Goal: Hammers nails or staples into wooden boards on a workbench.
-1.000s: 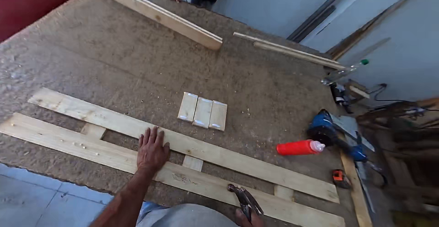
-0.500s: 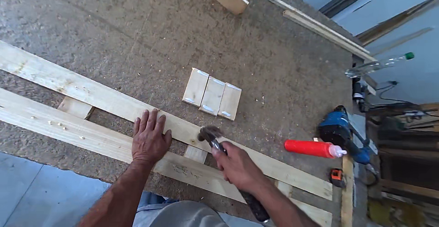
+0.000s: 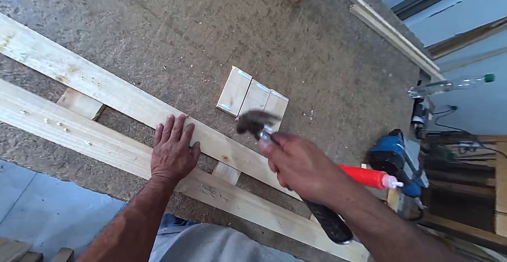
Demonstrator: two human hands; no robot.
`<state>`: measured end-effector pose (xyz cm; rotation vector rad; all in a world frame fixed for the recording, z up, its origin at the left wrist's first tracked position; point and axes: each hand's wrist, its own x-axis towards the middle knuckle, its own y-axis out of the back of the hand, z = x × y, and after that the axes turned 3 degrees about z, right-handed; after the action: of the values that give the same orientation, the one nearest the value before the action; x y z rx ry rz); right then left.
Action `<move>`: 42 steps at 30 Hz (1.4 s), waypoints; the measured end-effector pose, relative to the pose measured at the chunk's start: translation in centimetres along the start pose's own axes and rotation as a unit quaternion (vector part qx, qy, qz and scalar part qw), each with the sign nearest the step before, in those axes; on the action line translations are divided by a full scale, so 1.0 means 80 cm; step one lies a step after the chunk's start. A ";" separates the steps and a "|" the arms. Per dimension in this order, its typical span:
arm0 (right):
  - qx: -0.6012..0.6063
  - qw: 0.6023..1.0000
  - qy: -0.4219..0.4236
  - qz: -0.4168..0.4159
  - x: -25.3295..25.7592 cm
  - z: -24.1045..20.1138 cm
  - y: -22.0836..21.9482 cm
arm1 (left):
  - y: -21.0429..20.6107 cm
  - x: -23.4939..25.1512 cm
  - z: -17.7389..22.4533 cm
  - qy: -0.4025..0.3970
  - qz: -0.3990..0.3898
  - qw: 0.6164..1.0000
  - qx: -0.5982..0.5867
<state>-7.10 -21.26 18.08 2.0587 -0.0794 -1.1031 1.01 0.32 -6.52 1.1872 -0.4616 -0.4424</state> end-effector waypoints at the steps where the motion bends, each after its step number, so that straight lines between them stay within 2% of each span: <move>1: 0.050 0.996 0.040 0.056 -0.003 -0.004 0.002 | 0.000 0.000 0.000 0.000 0.001 1.000 0.000; 3: 0.125 0.981 0.092 0.118 0.001 0.004 -0.017 | -0.001 0.000 -0.001 0.000 -0.001 1.000 0.001; 4: 0.133 0.981 0.089 0.110 0.007 0.021 -0.036 | 0.000 -0.001 -0.001 0.002 0.000 1.000 0.000; 5: 0.111 0.990 0.053 0.068 0.013 0.042 -0.055 | 0.000 -0.001 -0.001 0.002 0.001 1.000 -0.002; 6: 0.076 0.997 -0.014 -0.011 0.020 0.060 -0.066 | 0.000 -0.001 -0.001 0.002 0.003 1.000 -0.006; 7: 0.047 0.991 -0.086 -0.096 0.025 0.069 -0.066 | 0.000 -0.002 -0.001 0.001 0.006 1.000 -0.009; 8: 0.038 0.979 -0.135 -0.145 0.027 0.070 -0.055 | 0.000 0.000 -0.001 -0.001 0.009 1.000 -0.011; 10: 0.036 0.973 -0.152 -0.168 0.016 0.051 -0.015 | -0.001 0.001 -0.002 0.002 0.008 1.000 -0.010; 11: 0.052 0.981 -0.129 -0.131 0.005 0.039 0.003 | 0.000 0.000 -0.002 0.001 0.001 1.000 -0.009; 13: 0.121 0.992 -0.033 0.007 -0.010 0.018 0.028 | 0.000 0.003 0.000 0.002 -0.003 1.000 -0.006; 15: 0.200 0.964 0.078 0.156 -0.007 0.013 0.017 | 0.001 0.004 0.000 0.004 -0.007 1.000 -0.002; 16: 0.219 0.951 0.109 0.188 -0.001 0.021 0.000 | 0.001 0.004 0.000 0.005 -0.008 1.000 -0.003; 17: 0.210 0.954 0.110 0.184 0.007 0.038 -0.022 | 0.000 0.004 -0.001 0.004 -0.006 1.000 -0.004; 18: 0.167 0.974 0.072 0.137 0.012 0.060 -0.043 | 0.001 0.004 -0.001 0.003 -0.004 1.000 -0.006; 19: 0.105 0.994 -0.007 0.036 0.016 0.078 -0.054 | 0.001 0.004 -0.001 0.003 -0.003 1.000 -0.007; 21: 0.007 0.977 -0.140 -0.158 0.021 0.082 -0.042 | 0.001 0.004 0.000 0.000 0.003 1.000 -0.011; 22: -0.014 0.966 -0.160 -0.200 0.019 0.074 -0.024 | 0.001 0.006 0.000 0.001 0.006 1.000 -0.011; 23: -0.014 0.966 -0.154 -0.206 0.011 0.063 -0.005 | 0.001 0.006 0.000 0.005 0.005 1.000 -0.011; 24: 0.001 0.976 -0.132 -0.173 -0.002 0.053 0.011 | 0.002 0.004 0.000 0.005 -0.001 1.000 -0.011; 26: 0.067 0.996 -0.045 -0.023 -0.020 0.035 0.034 | 0.001 0.005 0.002 0.006 -0.005 1.000 -0.014; 28: 0.161 0.974 0.072 0.142 -0.021 0.027 0.029 | 0.002 0.005 0.002 0.008 -0.003 1.000 -0.009; 30: 0.207 0.942 0.144 0.223 -0.010 0.042 -0.005 | 0.002 0.005 0.001 0.006 0.000 1.000 -0.005; 31: 0.191 0.948 0.140 0.214 -0.003 0.065 -0.031 | 0.002 0.005 0.000 0.006 0.001 1.000 -0.006; 32: 0.142 0.973 0.088 0.160 0.002 0.091 -0.053 | 0.001 0.004 -0.001 0.004 0.001 1.000 -0.009; 33: 0.081 0.995 -0.005 0.052 0.005 0.109 -0.064 | 0.002 0.003 0.000 0.004 0.002 1.000 -0.013; 34: 0.024 0.993 -0.095 -0.065 0.010 0.116 -0.063 | 0.002 0.003 0.000 0.004 0.007 1.000 -0.015; 35: -0.003 0.979 -0.149 -0.136 0.012 0.117 -0.055 | 0.002 0.005 0.000 0.002 0.012 1.000 -0.016; 36: -0.017 0.971 -0.167 -0.169 0.010 0.110 -0.039 | 0.002 0.007 0.000 0.002 0.016 1.000 -0.014; 37: -0.022 0.972 -0.160 -0.169 0.004 0.100 -0.021 | 0.002 0.006 -0.001 0.004 0.014 1.000 -0.013; 38: -0.014 0.981 -0.141 -0.133 -0.005 0.089 -0.006 | 0.002 0.004 -0.001 0.005 0.007 1.000 -0.014; 40: 0.032 0.997 -0.069 0.013 -0.017 0.075 0.012 | 0.002 0.005 0.000 0.004 0.005 1.000 -0.017; 42: 0.114 0.977 0.042 0.175 -0.013 0.069 0.000 | 0.002 0.004 0.000 0.005 0.008 1.000 -0.018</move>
<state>-11.75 -24.19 17.08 2.1822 -0.5268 -0.8180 1.29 0.16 -6.31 1.1495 -0.4512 -0.4295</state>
